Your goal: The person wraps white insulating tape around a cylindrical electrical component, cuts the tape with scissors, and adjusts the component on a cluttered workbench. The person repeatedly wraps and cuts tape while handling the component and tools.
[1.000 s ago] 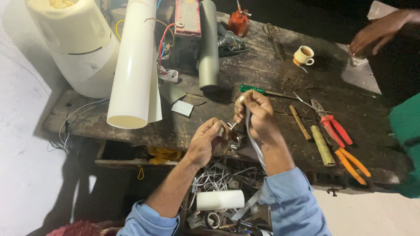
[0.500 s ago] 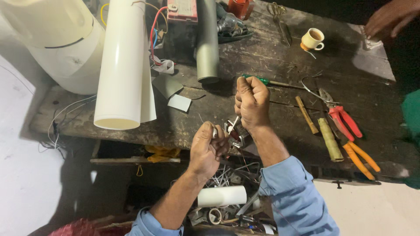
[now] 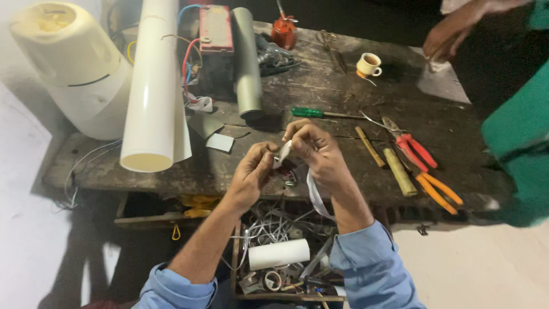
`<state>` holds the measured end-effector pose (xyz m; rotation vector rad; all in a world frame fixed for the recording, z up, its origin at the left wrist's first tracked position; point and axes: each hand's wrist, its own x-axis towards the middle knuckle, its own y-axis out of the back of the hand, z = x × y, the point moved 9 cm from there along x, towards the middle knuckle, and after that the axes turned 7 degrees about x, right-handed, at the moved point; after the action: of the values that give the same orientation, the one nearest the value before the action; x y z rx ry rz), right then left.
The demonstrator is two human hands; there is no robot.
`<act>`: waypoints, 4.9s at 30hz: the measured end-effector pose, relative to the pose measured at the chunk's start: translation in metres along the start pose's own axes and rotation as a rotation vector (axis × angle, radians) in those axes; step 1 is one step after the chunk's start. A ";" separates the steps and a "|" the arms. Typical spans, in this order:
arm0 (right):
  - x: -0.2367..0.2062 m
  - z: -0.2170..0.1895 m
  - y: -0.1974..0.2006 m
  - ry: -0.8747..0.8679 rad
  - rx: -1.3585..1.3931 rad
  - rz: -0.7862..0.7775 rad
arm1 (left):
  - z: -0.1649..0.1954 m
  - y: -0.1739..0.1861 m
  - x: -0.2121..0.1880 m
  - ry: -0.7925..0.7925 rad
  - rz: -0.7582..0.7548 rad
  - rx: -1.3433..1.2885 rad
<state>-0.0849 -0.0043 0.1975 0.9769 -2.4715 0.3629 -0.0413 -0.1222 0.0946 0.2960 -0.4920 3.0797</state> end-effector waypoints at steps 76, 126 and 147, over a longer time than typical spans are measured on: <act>-0.284 0.103 0.042 -0.528 -0.936 -0.275 | -0.039 0.012 -0.092 -0.230 0.130 0.894; -0.159 -0.145 0.108 0.106 -1.153 0.459 | 0.033 -0.035 -0.114 -0.288 -0.052 0.665; -0.311 0.051 0.017 -0.372 -0.293 0.085 | -0.098 -0.095 -0.136 0.267 -0.348 -0.069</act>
<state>0.0883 0.1667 -0.0042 0.8792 -2.7979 -0.1709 0.0783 0.0011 0.0070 -0.0309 -0.4754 2.7016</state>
